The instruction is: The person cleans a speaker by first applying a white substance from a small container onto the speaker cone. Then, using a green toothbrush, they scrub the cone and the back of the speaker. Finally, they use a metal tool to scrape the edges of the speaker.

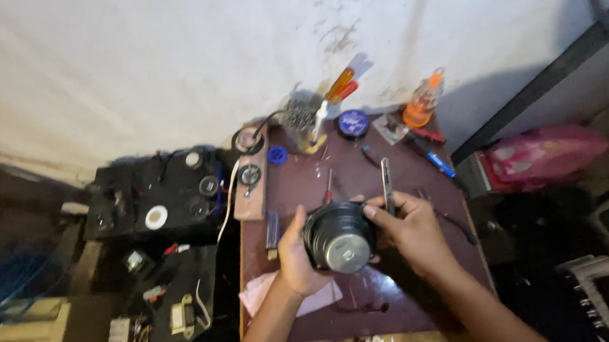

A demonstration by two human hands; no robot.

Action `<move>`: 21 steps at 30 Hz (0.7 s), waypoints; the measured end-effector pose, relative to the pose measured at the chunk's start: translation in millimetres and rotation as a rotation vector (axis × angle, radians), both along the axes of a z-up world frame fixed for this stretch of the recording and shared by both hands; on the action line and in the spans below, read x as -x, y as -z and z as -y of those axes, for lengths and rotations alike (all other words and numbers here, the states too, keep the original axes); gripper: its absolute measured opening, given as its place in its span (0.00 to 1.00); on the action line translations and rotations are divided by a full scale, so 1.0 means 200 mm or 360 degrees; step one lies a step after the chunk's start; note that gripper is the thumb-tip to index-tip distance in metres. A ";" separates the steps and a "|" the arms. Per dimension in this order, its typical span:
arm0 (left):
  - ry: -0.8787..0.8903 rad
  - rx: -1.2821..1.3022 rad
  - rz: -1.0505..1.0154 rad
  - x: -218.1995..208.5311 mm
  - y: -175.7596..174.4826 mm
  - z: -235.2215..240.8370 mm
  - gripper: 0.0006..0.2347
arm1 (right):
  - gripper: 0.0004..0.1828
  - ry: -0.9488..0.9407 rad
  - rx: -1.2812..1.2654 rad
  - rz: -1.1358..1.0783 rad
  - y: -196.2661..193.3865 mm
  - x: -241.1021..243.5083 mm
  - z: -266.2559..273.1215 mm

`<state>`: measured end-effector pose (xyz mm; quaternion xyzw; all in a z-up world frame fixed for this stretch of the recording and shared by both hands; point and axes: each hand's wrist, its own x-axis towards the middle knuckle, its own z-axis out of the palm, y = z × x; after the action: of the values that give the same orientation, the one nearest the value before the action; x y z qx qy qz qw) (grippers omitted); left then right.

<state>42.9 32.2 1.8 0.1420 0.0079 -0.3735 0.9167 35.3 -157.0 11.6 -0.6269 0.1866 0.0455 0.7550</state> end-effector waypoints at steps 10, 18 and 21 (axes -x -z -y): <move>-0.0320 -0.0325 -0.0499 0.13 -0.29 0.04 0.33 | 0.07 -0.0088 -0.0021 0.0030 -0.04 0.00 -0.05; -0.0310 -0.0426 -0.0455 0.11 -0.19 0.04 0.35 | 0.07 -0.0289 -0.0033 0.0045 0.05 0.02 0.05; -0.0410 -0.0411 -0.0473 0.07 -0.17 0.05 0.33 | 0.07 -0.0287 -0.0050 0.0112 0.06 0.01 0.05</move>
<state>29.4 22.5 35.8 0.1993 0.2084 -0.2662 0.9198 34.2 -167.2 0.2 -0.6304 0.1019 0.0943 0.7637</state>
